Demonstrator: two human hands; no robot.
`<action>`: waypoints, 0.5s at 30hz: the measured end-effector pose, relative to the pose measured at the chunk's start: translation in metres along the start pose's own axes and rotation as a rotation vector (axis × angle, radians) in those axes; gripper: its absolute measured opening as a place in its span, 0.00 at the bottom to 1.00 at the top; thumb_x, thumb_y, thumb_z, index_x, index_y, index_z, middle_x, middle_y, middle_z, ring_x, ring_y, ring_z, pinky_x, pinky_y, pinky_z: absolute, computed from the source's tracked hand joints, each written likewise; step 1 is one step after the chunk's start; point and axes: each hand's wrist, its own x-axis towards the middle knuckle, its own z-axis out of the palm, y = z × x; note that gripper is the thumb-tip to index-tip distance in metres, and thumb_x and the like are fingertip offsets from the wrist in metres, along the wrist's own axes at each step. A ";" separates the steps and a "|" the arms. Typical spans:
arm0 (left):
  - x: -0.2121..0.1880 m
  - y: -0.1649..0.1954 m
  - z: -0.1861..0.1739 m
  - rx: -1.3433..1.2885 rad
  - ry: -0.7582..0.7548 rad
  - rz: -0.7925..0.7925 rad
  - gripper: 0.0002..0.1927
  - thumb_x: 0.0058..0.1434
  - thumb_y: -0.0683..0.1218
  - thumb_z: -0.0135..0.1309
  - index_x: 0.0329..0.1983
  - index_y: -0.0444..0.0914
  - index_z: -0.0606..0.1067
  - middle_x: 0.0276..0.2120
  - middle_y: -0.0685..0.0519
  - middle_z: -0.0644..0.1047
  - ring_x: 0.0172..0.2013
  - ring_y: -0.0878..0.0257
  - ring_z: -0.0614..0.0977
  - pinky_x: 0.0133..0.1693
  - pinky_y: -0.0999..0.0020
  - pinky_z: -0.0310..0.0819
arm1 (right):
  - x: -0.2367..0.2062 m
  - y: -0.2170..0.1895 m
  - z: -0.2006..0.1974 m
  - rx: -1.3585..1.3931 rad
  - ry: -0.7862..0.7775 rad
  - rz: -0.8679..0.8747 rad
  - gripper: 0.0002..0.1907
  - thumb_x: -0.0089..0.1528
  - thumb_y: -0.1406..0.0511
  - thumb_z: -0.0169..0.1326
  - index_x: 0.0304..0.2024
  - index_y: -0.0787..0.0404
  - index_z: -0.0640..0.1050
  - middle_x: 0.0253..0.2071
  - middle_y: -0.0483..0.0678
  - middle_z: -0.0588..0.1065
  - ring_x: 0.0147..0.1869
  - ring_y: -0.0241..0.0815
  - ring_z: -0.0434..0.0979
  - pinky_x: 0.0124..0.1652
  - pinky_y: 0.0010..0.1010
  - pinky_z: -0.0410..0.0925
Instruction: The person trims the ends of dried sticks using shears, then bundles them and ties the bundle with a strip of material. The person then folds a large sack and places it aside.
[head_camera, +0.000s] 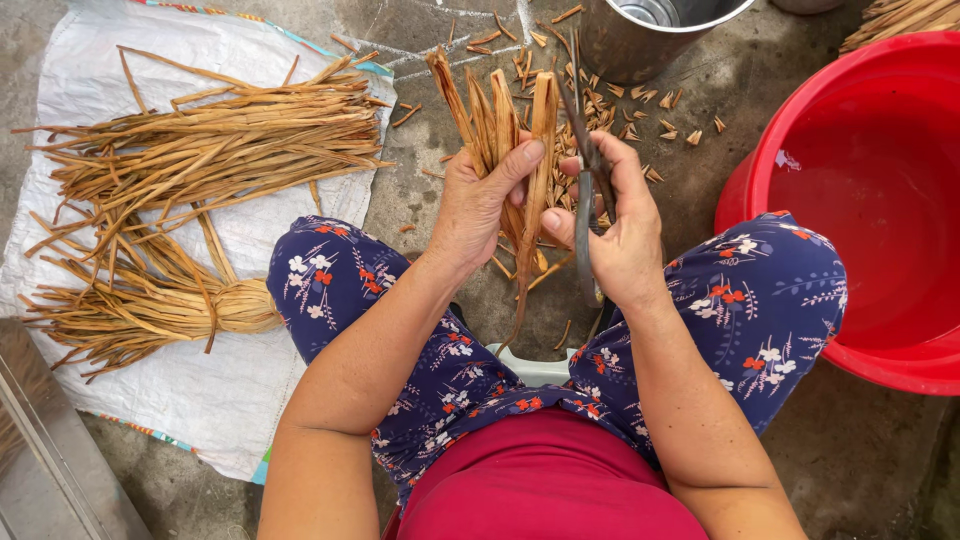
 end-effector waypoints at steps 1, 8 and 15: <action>0.000 0.001 0.000 -0.017 0.004 0.002 0.10 0.63 0.46 0.66 0.45 0.37 0.80 0.31 0.58 0.79 0.26 0.72 0.73 0.29 0.77 0.66 | 0.000 -0.001 0.001 -0.050 -0.006 0.007 0.41 0.59 0.59 0.70 0.70 0.58 0.65 0.57 0.46 0.75 0.58 0.35 0.75 0.52 0.25 0.71; -0.002 0.004 0.004 -0.039 -0.008 -0.012 0.10 0.64 0.46 0.65 0.44 0.37 0.80 0.31 0.59 0.79 0.27 0.73 0.72 0.29 0.77 0.65 | 0.001 -0.008 0.007 -0.199 -0.014 -0.042 0.41 0.56 0.60 0.71 0.68 0.58 0.68 0.55 0.45 0.75 0.57 0.33 0.76 0.43 0.23 0.70; -0.003 0.004 0.004 -0.044 -0.016 -0.022 0.10 0.64 0.46 0.65 0.44 0.36 0.80 0.29 0.59 0.77 0.26 0.73 0.72 0.28 0.78 0.66 | -0.002 -0.001 0.012 -0.064 0.015 -0.069 0.39 0.56 0.63 0.74 0.66 0.64 0.72 0.52 0.45 0.78 0.53 0.31 0.78 0.52 0.24 0.73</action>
